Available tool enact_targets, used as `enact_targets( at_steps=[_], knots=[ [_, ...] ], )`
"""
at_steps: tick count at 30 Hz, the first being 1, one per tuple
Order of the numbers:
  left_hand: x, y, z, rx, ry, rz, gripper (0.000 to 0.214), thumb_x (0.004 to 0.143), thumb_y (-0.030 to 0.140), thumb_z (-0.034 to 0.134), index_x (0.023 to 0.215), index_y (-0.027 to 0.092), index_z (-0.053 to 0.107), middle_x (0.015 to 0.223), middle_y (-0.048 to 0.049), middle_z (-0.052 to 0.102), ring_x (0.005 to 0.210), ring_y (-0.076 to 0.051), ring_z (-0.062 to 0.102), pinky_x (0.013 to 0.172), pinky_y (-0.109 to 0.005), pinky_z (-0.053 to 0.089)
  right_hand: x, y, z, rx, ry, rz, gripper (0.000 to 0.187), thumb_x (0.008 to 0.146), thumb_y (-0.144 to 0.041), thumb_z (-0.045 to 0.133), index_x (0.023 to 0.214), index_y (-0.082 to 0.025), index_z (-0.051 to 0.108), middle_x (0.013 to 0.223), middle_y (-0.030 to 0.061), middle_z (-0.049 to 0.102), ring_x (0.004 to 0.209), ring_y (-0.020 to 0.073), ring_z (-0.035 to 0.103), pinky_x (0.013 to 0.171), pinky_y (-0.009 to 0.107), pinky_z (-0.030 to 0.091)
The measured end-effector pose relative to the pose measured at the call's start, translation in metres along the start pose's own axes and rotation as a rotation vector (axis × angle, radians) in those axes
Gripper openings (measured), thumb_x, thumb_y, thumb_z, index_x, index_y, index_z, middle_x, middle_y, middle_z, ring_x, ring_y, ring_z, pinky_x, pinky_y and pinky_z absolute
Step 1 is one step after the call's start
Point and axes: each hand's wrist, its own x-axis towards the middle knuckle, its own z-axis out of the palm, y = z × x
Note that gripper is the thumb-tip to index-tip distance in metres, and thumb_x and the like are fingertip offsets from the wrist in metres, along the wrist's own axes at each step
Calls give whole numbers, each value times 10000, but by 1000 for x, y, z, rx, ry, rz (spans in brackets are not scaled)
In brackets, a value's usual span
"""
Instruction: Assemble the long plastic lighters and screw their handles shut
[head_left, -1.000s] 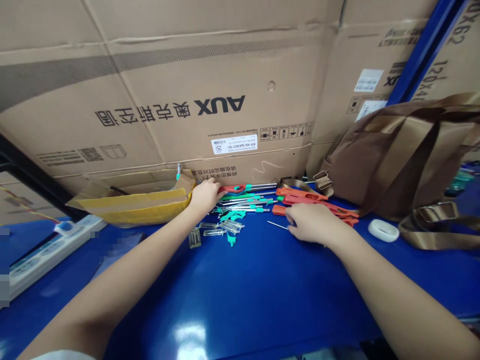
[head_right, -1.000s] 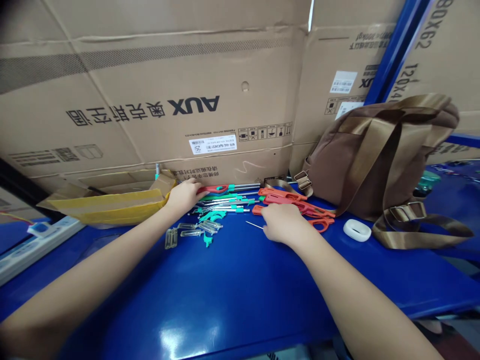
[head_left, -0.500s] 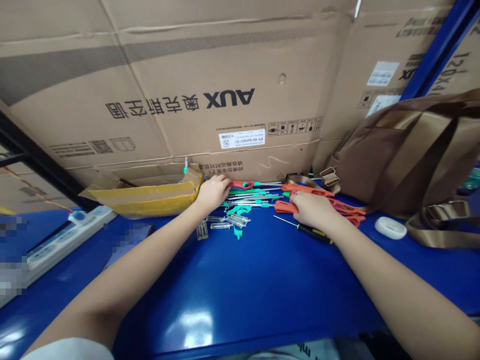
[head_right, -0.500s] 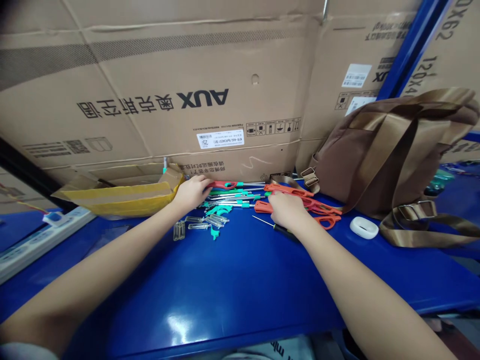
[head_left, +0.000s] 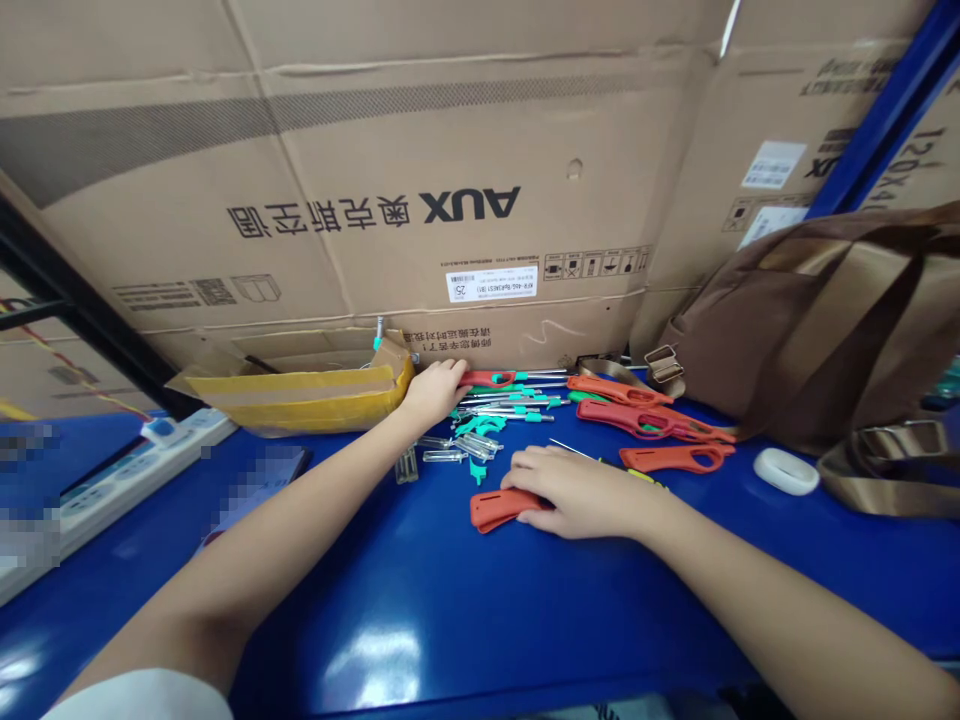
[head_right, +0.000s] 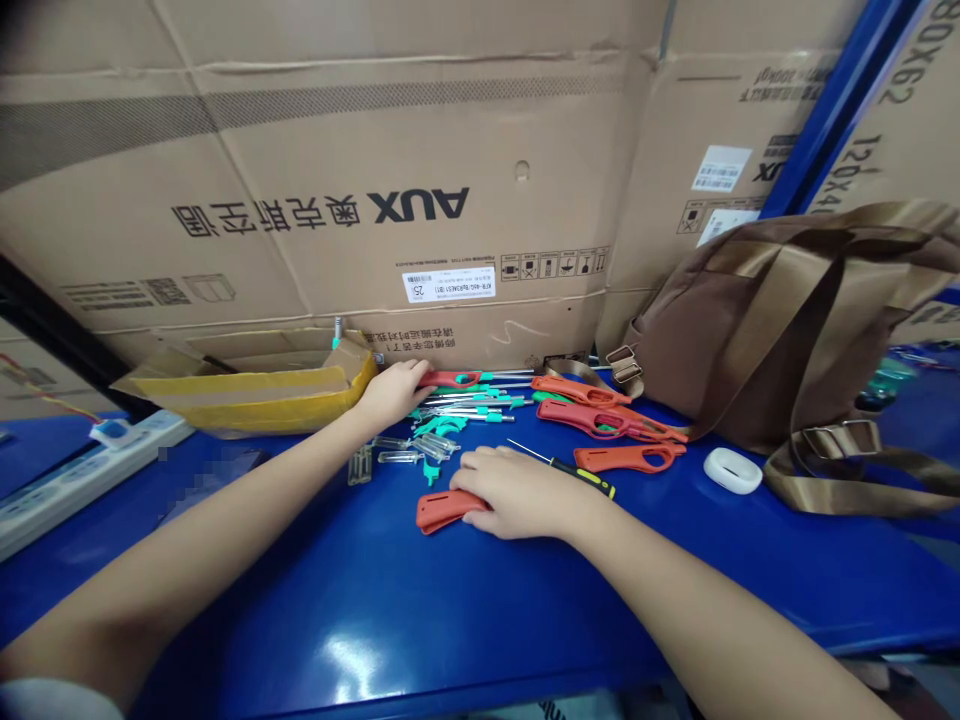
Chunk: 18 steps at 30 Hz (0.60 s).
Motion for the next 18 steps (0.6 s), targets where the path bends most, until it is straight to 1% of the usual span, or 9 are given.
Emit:
enact_targets(
  at_steps=[2, 5, 8, 13, 18],
  knots=[
    [1, -1, -1, -3, -32, -29, 355, 993, 361, 624, 1286, 162, 603, 1283, -111, 626, 1092, -238, 651, 922, -449, 582, 0, -1, 2, 11, -18, 12, 241, 936, -271, 621, 1162, -204, 670, 1106, 75, 663, 1032, 249, 621, 927, 403, 465],
    [2, 0, -3, 10, -60, -84, 352, 994, 362, 624, 1283, 163, 605, 1281, -111, 628, 1089, -237, 652, 920, -446, 583, 0, -1, 1, -34, -24, 41, 224, 940, -279, 620, 1137, -189, 677, 1098, 85, 664, 1024, 263, 627, 935, 429, 472],
    [1, 2, -3, 38, -55, -122, 357, 992, 362, 626, 1287, 162, 603, 1286, -111, 625, 1097, -240, 650, 925, -451, 581, -1, -1, 0, -67, -23, 42, 212, 937, -277, 620, 1120, -184, 673, 1082, 87, 663, 1005, 267, 628, 921, 435, 481],
    [-4, 8, 0, 57, -44, -134, 367, 990, 363, 629, 1292, 157, 599, 1289, -113, 623, 1104, -245, 648, 929, -459, 578, -2, -1, 3, -98, 4, 29, 190, 945, -306, 613, 1085, -187, 662, 1062, 80, 661, 981, 270, 627, 889, 430, 488],
    [-4, 5, 3, 11, -63, -146, 366, 990, 364, 630, 1289, 156, 600, 1282, -112, 626, 1098, -243, 651, 925, -455, 580, -4, -5, 2, -107, 6, 48, 178, 939, -305, 625, 1066, -185, 660, 1066, 82, 661, 956, 266, 628, 852, 408, 483]
  ],
)
